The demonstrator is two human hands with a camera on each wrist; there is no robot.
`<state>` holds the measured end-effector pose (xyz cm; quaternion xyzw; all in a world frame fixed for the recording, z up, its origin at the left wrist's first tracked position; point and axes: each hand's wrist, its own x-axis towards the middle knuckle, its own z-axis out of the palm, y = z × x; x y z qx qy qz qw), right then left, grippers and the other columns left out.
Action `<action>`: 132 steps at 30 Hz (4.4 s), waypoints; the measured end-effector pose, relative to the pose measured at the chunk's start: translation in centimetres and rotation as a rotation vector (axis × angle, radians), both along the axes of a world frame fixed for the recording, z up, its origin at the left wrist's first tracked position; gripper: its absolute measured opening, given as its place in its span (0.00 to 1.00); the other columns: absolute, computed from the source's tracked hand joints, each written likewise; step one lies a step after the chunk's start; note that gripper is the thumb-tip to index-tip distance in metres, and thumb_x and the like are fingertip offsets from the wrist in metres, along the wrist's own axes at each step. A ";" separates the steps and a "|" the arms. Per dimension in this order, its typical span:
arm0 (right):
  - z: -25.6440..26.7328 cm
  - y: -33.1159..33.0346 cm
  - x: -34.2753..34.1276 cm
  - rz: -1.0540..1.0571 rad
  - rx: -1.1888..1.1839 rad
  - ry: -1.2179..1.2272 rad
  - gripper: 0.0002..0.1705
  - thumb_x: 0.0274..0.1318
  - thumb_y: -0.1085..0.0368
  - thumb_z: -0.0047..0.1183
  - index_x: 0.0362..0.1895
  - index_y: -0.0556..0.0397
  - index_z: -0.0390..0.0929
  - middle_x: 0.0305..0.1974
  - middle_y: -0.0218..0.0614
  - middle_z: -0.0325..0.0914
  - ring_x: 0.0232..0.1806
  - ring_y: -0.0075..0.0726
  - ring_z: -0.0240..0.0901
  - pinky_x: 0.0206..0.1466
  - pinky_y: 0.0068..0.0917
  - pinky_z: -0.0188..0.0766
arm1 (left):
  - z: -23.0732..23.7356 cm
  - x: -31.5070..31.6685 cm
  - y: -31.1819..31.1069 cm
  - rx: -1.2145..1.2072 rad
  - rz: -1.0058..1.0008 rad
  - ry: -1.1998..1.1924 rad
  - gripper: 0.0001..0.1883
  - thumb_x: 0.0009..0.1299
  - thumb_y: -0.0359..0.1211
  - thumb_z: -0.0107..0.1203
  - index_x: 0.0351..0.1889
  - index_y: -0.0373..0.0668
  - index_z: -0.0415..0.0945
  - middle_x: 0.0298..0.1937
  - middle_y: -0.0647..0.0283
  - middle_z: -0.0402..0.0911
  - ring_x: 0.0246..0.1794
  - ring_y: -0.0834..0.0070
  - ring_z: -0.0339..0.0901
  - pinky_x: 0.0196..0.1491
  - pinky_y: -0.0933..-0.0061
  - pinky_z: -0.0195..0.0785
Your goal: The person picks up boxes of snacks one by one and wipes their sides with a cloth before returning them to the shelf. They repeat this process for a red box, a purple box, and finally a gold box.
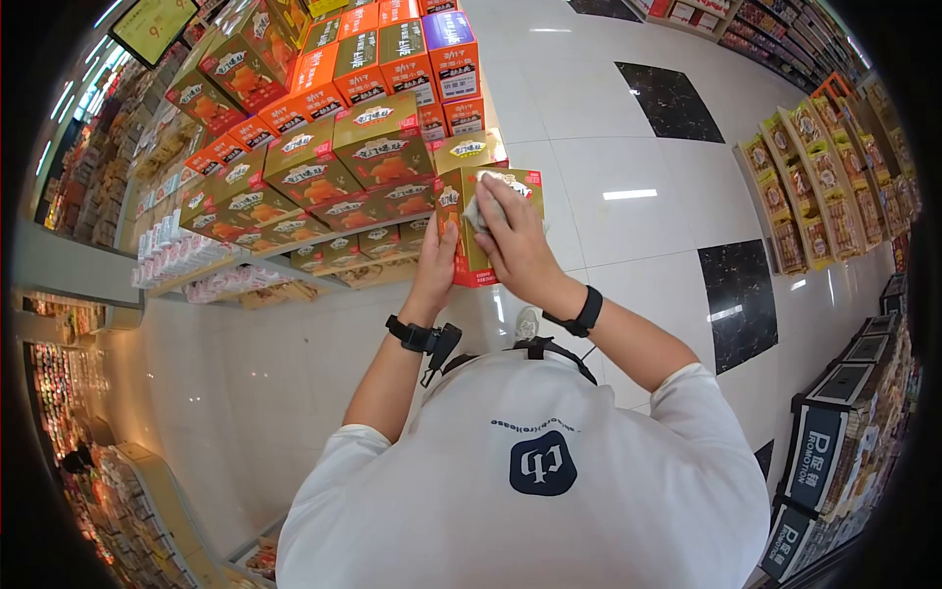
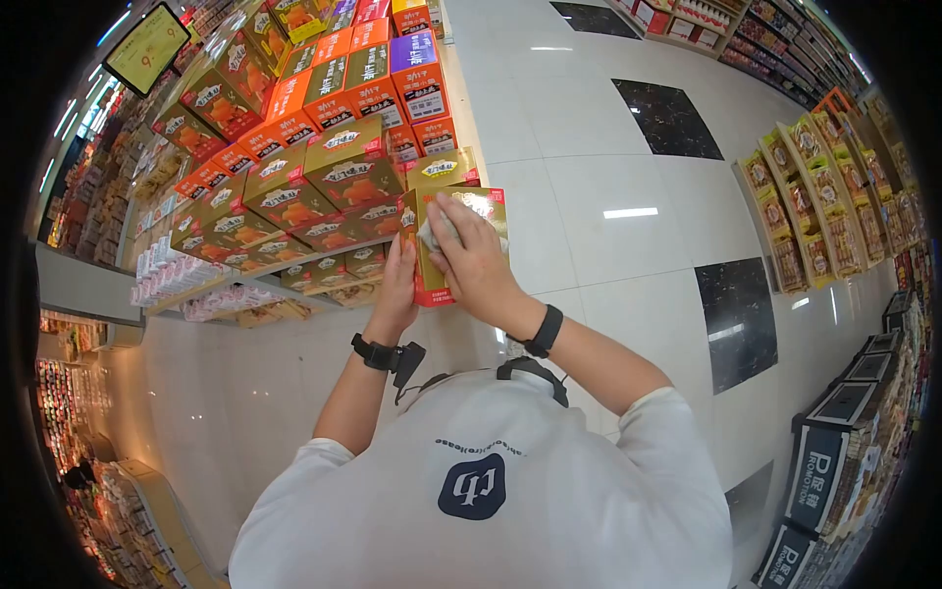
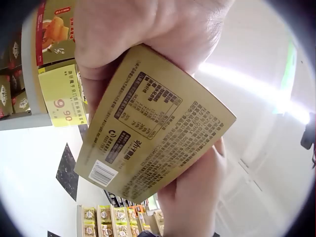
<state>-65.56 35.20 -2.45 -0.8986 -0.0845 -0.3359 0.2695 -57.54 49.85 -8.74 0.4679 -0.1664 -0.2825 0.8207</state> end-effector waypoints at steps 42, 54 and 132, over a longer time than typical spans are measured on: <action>-0.7 -5.5 1.8 -0.154 0.301 0.082 0.34 0.52 0.82 0.56 0.66 0.51 0.72 0.69 0.45 0.69 0.69 0.55 0.69 0.68 0.41 0.72 | 0.9 0.9 -0.2 -0.021 -0.052 0.012 0.32 0.84 0.46 0.45 0.78 0.43 0.48 0.64 0.64 0.73 0.63 0.76 0.74 0.63 0.70 0.71; 0.0 -3.4 -0.7 0.087 0.158 0.089 0.32 0.53 0.82 0.57 0.64 0.50 0.75 0.69 0.47 0.70 0.70 0.54 0.69 0.72 0.42 0.69 | 0.9 2.0 -1.7 -0.013 0.077 0.099 0.26 0.83 0.49 0.44 0.70 0.44 0.58 0.61 0.60 0.76 0.59 0.73 0.78 0.56 0.68 0.78; -0.3 -5.3 -1.0 -0.032 0.166 0.023 0.24 0.55 0.76 0.59 0.57 0.48 0.76 0.59 0.45 0.77 0.60 0.53 0.76 0.56 0.39 0.80 | 2.9 -1.1 -3.3 0.580 0.319 -1.012 0.44 0.46 0.32 0.75 0.63 0.46 0.65 0.54 0.58 0.71 0.59 0.56 0.68 0.61 0.53 0.56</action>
